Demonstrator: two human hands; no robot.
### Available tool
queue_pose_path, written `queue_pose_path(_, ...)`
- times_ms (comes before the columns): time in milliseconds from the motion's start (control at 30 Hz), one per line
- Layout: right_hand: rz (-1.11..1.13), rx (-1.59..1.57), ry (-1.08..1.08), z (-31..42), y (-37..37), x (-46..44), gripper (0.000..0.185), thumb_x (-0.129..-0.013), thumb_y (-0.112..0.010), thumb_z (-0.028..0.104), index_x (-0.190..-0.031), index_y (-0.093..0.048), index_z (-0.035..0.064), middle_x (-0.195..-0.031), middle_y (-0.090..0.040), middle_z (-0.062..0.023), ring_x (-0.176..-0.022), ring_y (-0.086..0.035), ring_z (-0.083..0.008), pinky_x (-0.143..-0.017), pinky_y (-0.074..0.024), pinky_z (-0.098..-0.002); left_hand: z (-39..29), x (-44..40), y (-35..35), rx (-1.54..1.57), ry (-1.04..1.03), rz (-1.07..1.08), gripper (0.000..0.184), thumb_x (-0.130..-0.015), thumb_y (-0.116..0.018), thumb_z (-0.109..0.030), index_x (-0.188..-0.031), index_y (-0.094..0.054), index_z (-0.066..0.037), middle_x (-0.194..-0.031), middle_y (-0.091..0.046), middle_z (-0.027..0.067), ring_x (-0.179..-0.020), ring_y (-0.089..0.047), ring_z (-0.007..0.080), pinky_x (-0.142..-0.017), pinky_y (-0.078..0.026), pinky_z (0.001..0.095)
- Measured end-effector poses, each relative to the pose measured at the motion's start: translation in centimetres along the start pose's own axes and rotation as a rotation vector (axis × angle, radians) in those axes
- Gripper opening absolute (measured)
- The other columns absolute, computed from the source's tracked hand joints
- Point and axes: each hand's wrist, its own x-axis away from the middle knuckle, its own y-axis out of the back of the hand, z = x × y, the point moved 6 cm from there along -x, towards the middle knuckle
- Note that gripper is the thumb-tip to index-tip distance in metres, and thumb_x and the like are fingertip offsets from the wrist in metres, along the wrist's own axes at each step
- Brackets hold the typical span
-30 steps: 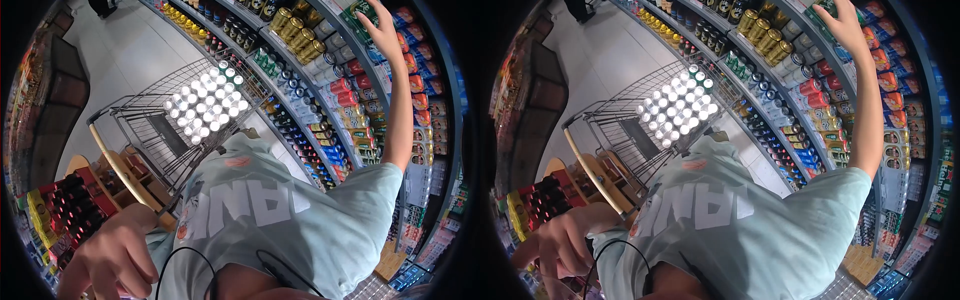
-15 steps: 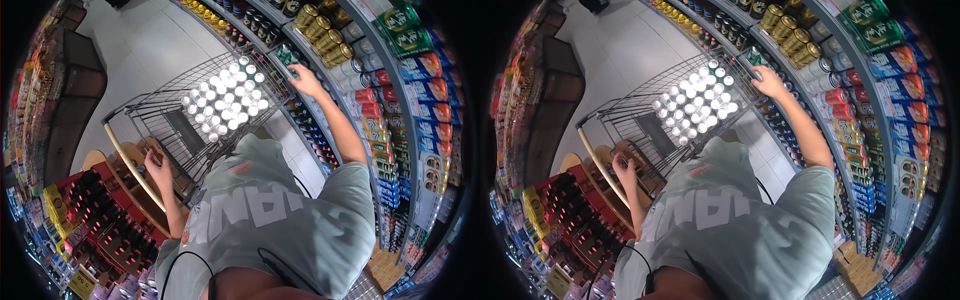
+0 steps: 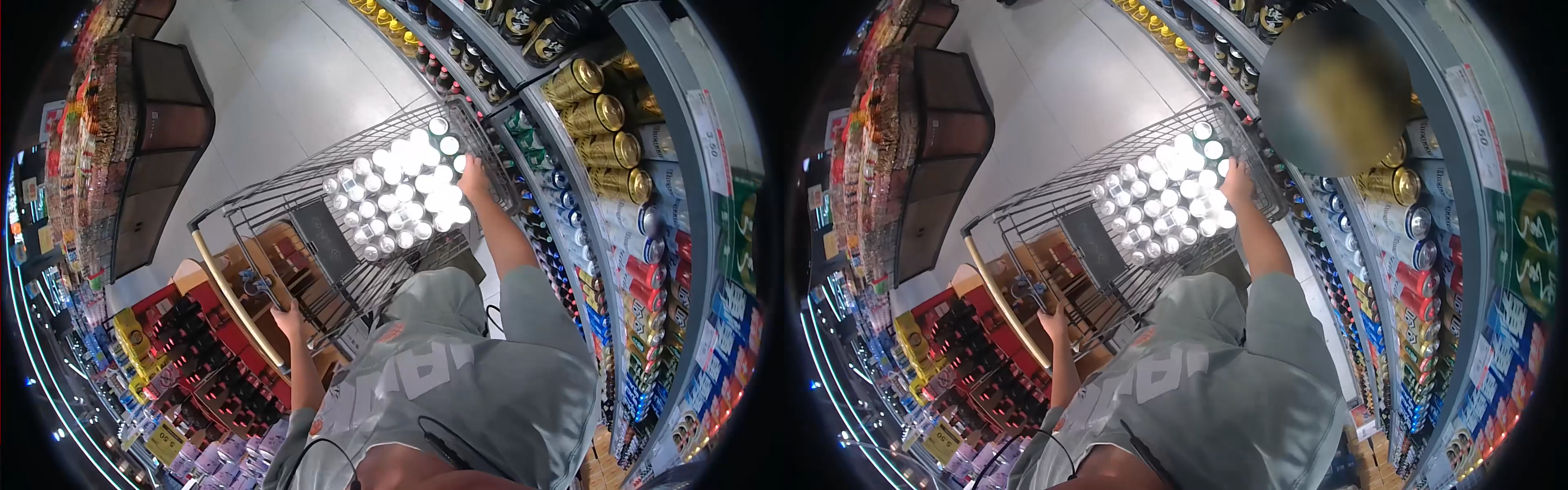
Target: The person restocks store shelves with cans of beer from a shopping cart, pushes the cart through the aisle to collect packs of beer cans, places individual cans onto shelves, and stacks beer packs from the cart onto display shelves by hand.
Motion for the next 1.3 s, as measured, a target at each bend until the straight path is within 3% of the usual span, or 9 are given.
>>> queue_pose_path(133, -0.039, 0.097, 0.016, -0.1, -1.0, -1.3, 0.061, -0.07, -0.072, 0.007, -0.124, -0.044, 0.0127, -0.119, -0.049, -0.0126, -0.118, -0.049, -0.0334, -0.083, -0.0547, -0.0422, 3.3, 0.9, 0.3, 0.113, 0.32, 0.154, 0.027, -0.082, -0.076, -0.021, -0.093, -0.056, -0.007, -0.067, -0.054, -0.0012, -0.049, -0.049, 0.0073, -0.042, -0.039, 0.0228)
queue_pose_path(467, 0.078, 0.182, 0.079, -0.1, -1.3, -4.3, 0.057, -0.067, -0.077, 0.017, -0.117, -0.051, 0.0093, -0.112, -0.06, -0.0124, -0.108, -0.06, -0.03, -0.084, -0.0537, -0.0397, 4.4, 0.9, -0.9, 0.256, 0.171, 0.187, 0.028, -0.077, -0.077, -0.006, -0.09, -0.053, -0.011, -0.071, -0.052, -0.0043, -0.055, -0.051, 0.0071, -0.044, -0.04, 0.0225)
queue_pose_path(700, -0.005, 0.054, 0.286, 0.9, 8.6, 0.9, 0.075, -0.061, -0.08, 0.025, -0.128, -0.049, 0.0086, -0.115, -0.06, -0.0133, -0.106, -0.059, -0.0336, -0.09, -0.0498, -0.0408, 3.0, 1.0, -1.1, 0.3, 0.117, 0.29, 0.025, -0.077, -0.074, 0.0, -0.091, -0.056, -0.008, -0.072, -0.053, -0.0046, -0.059, -0.051, 0.0071, -0.051, -0.044, 0.0233)
queue_pose_path(833, -0.011, -0.105, 0.398, 5.1, 19.9, 8.9, 0.069, -0.057, -0.082, 0.025, -0.12, -0.058, 0.0051, -0.111, -0.064, -0.0175, -0.104, -0.061, -0.0352, -0.091, -0.049, -0.0389, 4.0, 0.1, -1.2, 0.417, -0.015, 0.385, 0.024, -0.079, -0.073, 0.0, -0.094, -0.056, -0.006, -0.077, -0.053, -0.0052, -0.066, -0.052, 0.0069, -0.06, -0.045, 0.0213)
queue_pose_path(1033, -0.09, -0.255, 0.604, 9.1, 32.7, 23.6, 0.072, -0.06, -0.085, 0.028, -0.125, -0.057, 0.0081, -0.115, -0.062, -0.0131, -0.109, -0.059, -0.0275, -0.096, -0.0456, -0.0363, 4.7, 0.3, -1.1, 0.549, -0.014, 0.684, 0.024, -0.086, -0.068, -0.008, -0.103, -0.052, -0.003, -0.085, -0.055, -0.0017, -0.077, -0.054, 0.0084, -0.071, -0.047, 0.0239)
queue_pose_path(1133, -0.147, -0.46, 0.615, 9.5, 36.7, 31.3, 0.073, -0.064, -0.086, 0.019, -0.129, -0.055, 0.0069, -0.122, -0.059, -0.0058, -0.113, -0.056, -0.0166, -0.1, -0.0426, -0.0327, 6.5, 0.4, -0.9, 0.309, -0.175, 0.713, 0.033, -0.085, -0.07, -0.015, -0.107, -0.05, 0.0, -0.092, -0.062, 0.0047, -0.084, -0.061, 0.0182, -0.078, -0.049, 0.0313)
queue_pose_path(1167, -0.153, -0.509, 0.559, 9.9, 37.9, 34.3, 0.072, -0.066, -0.085, 0.02, -0.129, -0.054, 0.0061, -0.127, -0.056, -0.0048, -0.115, -0.053, -0.0154, -0.101, -0.0415, -0.0319, 2.7, 2.8, 2.4, -0.246, -0.411, 0.561, 0.047, -0.083, -0.071, -0.024, -0.114, -0.048, 0.004, -0.101, -0.066, 0.0153, -0.096, -0.064, 0.0283, -0.085, -0.049, 0.0374)
queue_pose_path(1267, -0.275, -0.537, 0.551, 9.6, 40.3, 40.9, 0.069, -0.069, -0.085, 0.024, -0.13, -0.054, 0.0102, -0.129, -0.055, -0.0022, -0.118, -0.052, -0.0151, -0.091, -0.0503, -0.0352, -1.5, 6.1, 6.0, -0.82, -0.583, 0.679, 0.053, -0.082, -0.071, -0.032, -0.118, -0.051, 0.001, -0.105, -0.066, 0.0197, -0.103, -0.064, 0.0312, -0.089, -0.047, 0.0396)
queue_pose_path(1300, -0.267, -0.567, 0.552, 9.7, 40.9, 42.8, 0.069, -0.07, -0.084, 0.024, -0.13, -0.053, 0.01, -0.129, -0.054, -0.0025, -0.12, -0.05, -0.0159, -0.09, -0.0511, -0.0349, -2.8, 7.3, 6.4, -0.665, -0.676, 0.732, 0.044, -0.081, -0.07, -0.022, -0.117, -0.055, -0.002, -0.094, -0.067, 0.0145, -0.091, -0.066, 0.0286, -0.082, -0.049, 0.0373)
